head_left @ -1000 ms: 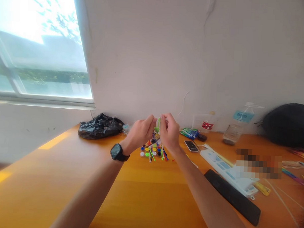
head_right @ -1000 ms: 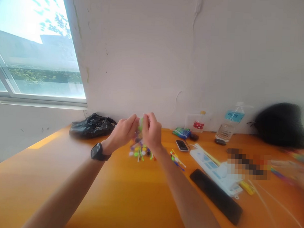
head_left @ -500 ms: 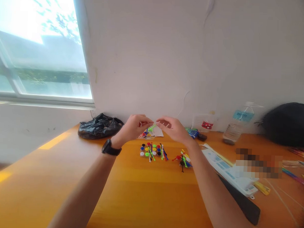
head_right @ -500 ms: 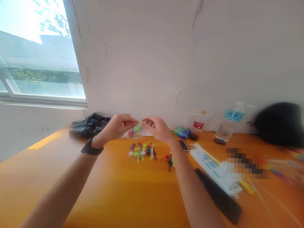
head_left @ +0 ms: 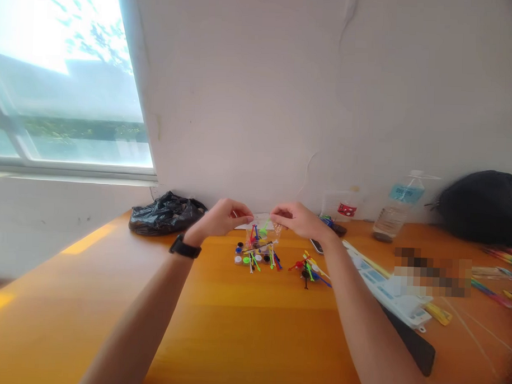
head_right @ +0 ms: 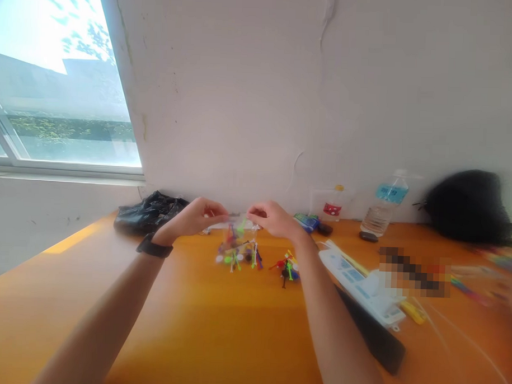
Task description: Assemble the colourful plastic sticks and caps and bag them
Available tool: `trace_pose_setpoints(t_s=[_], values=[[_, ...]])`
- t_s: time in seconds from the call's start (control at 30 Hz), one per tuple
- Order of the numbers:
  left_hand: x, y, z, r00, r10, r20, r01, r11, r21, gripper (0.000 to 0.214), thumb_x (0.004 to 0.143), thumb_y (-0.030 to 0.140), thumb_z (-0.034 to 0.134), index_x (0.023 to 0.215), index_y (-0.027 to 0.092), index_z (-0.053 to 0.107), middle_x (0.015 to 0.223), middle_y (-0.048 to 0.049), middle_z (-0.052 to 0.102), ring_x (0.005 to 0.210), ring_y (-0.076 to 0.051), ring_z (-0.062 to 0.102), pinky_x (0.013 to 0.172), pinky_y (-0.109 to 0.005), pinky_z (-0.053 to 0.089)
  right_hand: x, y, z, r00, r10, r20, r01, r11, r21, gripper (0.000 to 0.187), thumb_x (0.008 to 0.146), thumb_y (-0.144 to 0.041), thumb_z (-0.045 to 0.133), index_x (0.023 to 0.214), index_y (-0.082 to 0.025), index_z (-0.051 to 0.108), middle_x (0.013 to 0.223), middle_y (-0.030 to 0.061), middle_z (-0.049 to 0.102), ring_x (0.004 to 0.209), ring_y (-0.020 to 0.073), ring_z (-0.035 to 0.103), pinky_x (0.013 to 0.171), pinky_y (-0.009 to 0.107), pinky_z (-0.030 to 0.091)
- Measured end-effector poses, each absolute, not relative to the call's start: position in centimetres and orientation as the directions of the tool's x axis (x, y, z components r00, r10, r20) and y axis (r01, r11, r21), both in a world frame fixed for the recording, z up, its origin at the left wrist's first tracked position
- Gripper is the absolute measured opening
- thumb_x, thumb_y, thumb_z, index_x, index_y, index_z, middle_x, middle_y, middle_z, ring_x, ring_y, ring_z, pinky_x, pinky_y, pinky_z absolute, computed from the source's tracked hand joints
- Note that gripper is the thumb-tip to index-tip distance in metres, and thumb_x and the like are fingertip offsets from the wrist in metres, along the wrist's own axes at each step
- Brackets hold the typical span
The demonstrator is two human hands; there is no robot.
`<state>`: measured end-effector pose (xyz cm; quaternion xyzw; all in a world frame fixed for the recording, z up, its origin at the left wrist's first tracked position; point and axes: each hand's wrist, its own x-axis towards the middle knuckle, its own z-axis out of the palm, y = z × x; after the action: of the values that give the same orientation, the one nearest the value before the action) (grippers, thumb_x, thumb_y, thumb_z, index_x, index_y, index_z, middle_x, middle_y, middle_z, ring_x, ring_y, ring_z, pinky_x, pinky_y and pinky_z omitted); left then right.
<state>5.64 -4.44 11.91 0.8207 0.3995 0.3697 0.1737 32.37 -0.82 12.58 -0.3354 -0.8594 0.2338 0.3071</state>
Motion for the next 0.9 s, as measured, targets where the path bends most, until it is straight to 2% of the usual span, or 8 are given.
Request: trace_pose_setpoints(t_s=[0.17, 0.23, 0.33, 0.47, 0.6, 0.73, 0.8, 0.9], values=[[6.1, -3.7, 11.2, 0.410, 0.760, 0.505, 0.527, -0.649, 0.548, 0.026, 0.096, 0.039, 0.065, 0.091, 0.017, 0.078, 0.085, -0.0036, 0.077, 0.073, -0.014, 0.063, 0.068, -0.024, 0.048, 32.0, -0.3, 11.8, -0.650, 0.699, 0.298, 0.478, 0.682, -0.554, 0.040, 0.097, -0.052, 0.058, 0.109, -0.018, 0.077, 0.075, -0.0009, 0.063, 0.067, 0.0142, 0.050, 0.062, 0.026, 0.037], [6.0, -3.7, 11.3, 0.387, 0.783, 0.487, 0.539, -0.620, 0.569, 0.028, 0.095, 0.041, 0.066, 0.090, 0.017, 0.078, 0.082, -0.0036, 0.076, 0.071, -0.013, 0.061, 0.064, -0.023, 0.046, 31.9, -0.2, 11.7, -0.677, 0.685, 0.269, 0.467, 0.682, -0.563, 0.040, 0.097, -0.053, 0.058, 0.105, -0.019, 0.078, 0.081, 0.0009, 0.068, 0.072, 0.0154, 0.054, 0.065, 0.027, 0.039], [5.6, -3.8, 11.4, 0.364, 0.825, 0.432, 0.562, -0.564, 0.605, 0.030, 0.091, 0.045, 0.070, 0.087, 0.016, 0.080, 0.078, -0.0042, 0.076, 0.065, -0.013, 0.059, 0.057, -0.022, 0.044, 31.9, 0.4, 11.3, -0.649, 0.697, 0.305, 0.451, 0.675, -0.584, 0.040, 0.096, -0.054, 0.060, 0.101, -0.018, 0.077, 0.089, 0.0038, 0.072, 0.079, 0.0178, 0.060, 0.070, 0.028, 0.044], [5.0, -4.1, 11.6, 0.311, 0.870, 0.381, 0.583, -0.492, 0.647, 0.041, 0.092, 0.053, 0.066, 0.086, 0.015, 0.079, 0.073, -0.0044, 0.072, 0.057, -0.013, 0.056, 0.046, -0.021, 0.039, 32.4, 2.0, 10.2, -0.608, 0.732, 0.308, 0.459, 0.641, -0.616, 0.034, 0.095, -0.048, 0.061, 0.099, -0.018, 0.076, 0.081, 0.0030, 0.071, 0.072, 0.0173, 0.062, 0.068, 0.028, 0.047], [4.3, -4.2, 11.7, 0.298, 0.867, 0.399, 0.592, -0.496, 0.635, 0.043, 0.093, 0.054, 0.064, 0.086, 0.014, 0.078, 0.078, -0.0057, 0.075, 0.066, -0.015, 0.062, 0.051, -0.021, 0.043, 33.2, 4.1, 8.4, -0.512, 0.802, 0.307, 0.448, 0.554, -0.701, 0.024, 0.088, -0.031, 0.070, 0.109, -0.019, 0.076, 0.087, 0.0027, 0.073, 0.076, 0.0166, 0.065, 0.070, 0.026, 0.052], [3.7, -3.7, 11.6, 0.314, 0.863, 0.396, 0.602, -0.503, 0.620, 0.041, 0.092, 0.053, 0.065, 0.089, 0.015, 0.079, 0.083, -0.0067, 0.078, 0.074, -0.018, 0.067, 0.060, -0.022, 0.049, 33.1, 5.6, 6.5, -0.352, 0.927, 0.126, 0.368, 0.261, -0.892, 0.015, 0.081, -0.020, 0.078, 0.096, -0.016, 0.077, 0.089, 0.0059, 0.074, 0.077, 0.0178, 0.069, 0.066, 0.025, 0.058], [3.4, -3.5, 11.5, 0.317, 0.863, 0.393, 0.607, -0.503, 0.615, 0.040, 0.092, 0.053, 0.065, 0.090, 0.015, 0.079, 0.083, -0.0068, 0.078, 0.074, -0.018, 0.067, 0.061, -0.023, 0.049, 32.8, 6.2, 5.6, -0.235, 0.966, 0.106, 0.316, 0.179, -0.932, 0.015, 0.088, -0.021, 0.072, 0.101, -0.015, 0.074, 0.098, 0.0089, 0.075, 0.082, 0.0177, 0.071, 0.073, 0.026, 0.062], [3.3, -3.4, 11.4, 0.323, 0.871, 0.370, 0.621, -0.491, 0.612, 0.042, 0.092, 0.055, 0.064, 0.092, 0.016, 0.079, 0.085, -0.0069, 0.078, 0.073, -0.018, 0.067, 0.057, -0.022, 0.048, 32.8, 6.9, 4.5, -0.089, 0.988, 0.125, 0.302, 0.147, -0.942, 0.027, 0.104, -0.032, 0.053, 0.121, -0.016, 0.066, 0.119, 0.0131, 0.073, 0.093, 0.0163, 0.074, 0.082, 0.025, 0.062]])
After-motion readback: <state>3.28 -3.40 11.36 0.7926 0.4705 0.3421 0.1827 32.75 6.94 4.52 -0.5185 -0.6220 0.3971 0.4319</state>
